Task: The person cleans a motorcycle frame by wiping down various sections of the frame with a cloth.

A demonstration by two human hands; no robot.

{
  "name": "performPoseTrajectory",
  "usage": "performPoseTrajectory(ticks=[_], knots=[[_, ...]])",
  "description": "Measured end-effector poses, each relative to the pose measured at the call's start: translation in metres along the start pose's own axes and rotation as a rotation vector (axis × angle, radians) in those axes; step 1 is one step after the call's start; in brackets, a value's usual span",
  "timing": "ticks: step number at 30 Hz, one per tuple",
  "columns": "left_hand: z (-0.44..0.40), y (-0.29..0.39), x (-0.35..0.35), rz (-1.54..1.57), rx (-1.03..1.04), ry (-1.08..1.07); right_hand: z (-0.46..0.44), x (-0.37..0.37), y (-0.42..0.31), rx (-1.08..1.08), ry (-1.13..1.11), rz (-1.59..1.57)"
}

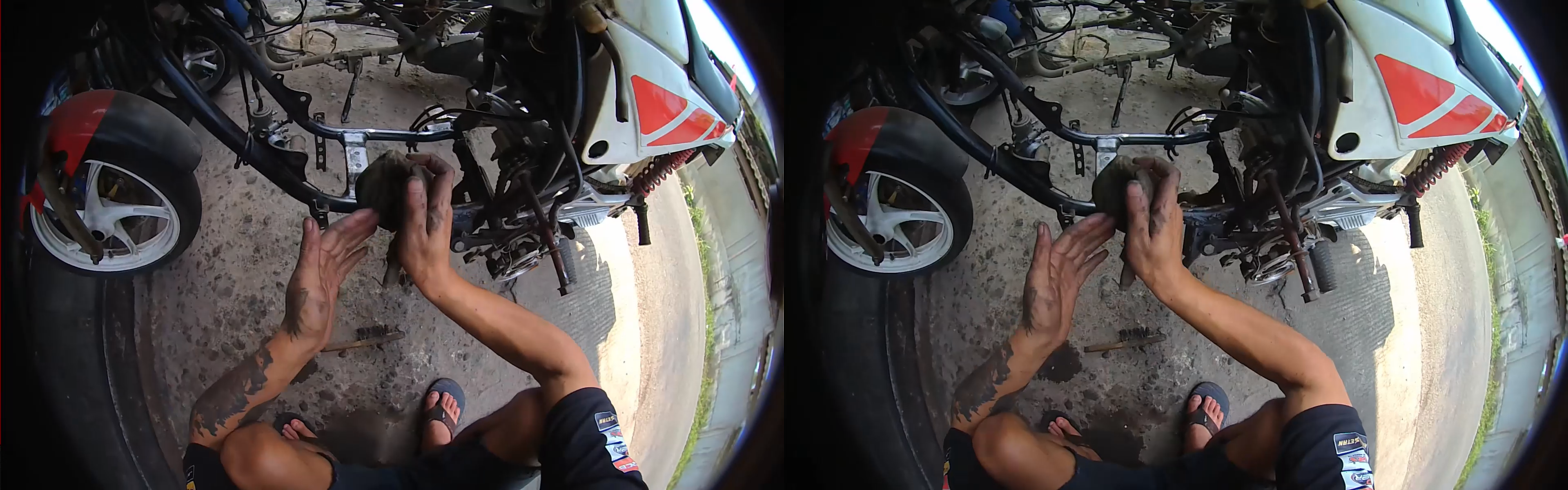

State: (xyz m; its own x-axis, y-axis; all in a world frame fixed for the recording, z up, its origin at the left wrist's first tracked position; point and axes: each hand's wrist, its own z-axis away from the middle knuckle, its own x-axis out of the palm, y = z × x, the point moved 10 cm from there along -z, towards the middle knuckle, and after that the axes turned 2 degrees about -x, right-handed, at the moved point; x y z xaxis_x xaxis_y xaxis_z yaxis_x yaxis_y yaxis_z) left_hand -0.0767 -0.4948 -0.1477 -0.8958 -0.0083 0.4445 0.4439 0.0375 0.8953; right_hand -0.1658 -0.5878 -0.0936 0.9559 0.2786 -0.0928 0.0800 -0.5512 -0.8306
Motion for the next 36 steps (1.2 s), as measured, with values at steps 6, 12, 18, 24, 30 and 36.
performPoseTrajectory(ticks=[6,12,18,24,30,36], knots=[[0.007,-0.020,-0.009,0.673,0.127,-0.153,0.082,0.104,-0.047,-0.477,-0.772,0.223],[0.045,-0.074,-0.031,0.783,-0.053,-0.026,0.094,0.090,-0.026,-0.432,-0.996,0.487],[0.114,-0.110,-0.026,0.485,-0.161,-0.326,0.030,0.056,-0.046,-0.057,-0.803,0.859],[0.144,-0.172,-0.009,0.837,-0.214,-0.379,-0.078,0.040,-0.074,-0.547,-0.764,1.650],[0.144,-0.154,-0.014,0.781,-0.062,-0.372,-0.118,-0.031,0.017,-0.415,-0.816,1.882],[0.162,-0.150,-0.043,0.805,-0.018,-0.291,-0.111,-0.030,0.052,-0.318,-1.082,2.101]])
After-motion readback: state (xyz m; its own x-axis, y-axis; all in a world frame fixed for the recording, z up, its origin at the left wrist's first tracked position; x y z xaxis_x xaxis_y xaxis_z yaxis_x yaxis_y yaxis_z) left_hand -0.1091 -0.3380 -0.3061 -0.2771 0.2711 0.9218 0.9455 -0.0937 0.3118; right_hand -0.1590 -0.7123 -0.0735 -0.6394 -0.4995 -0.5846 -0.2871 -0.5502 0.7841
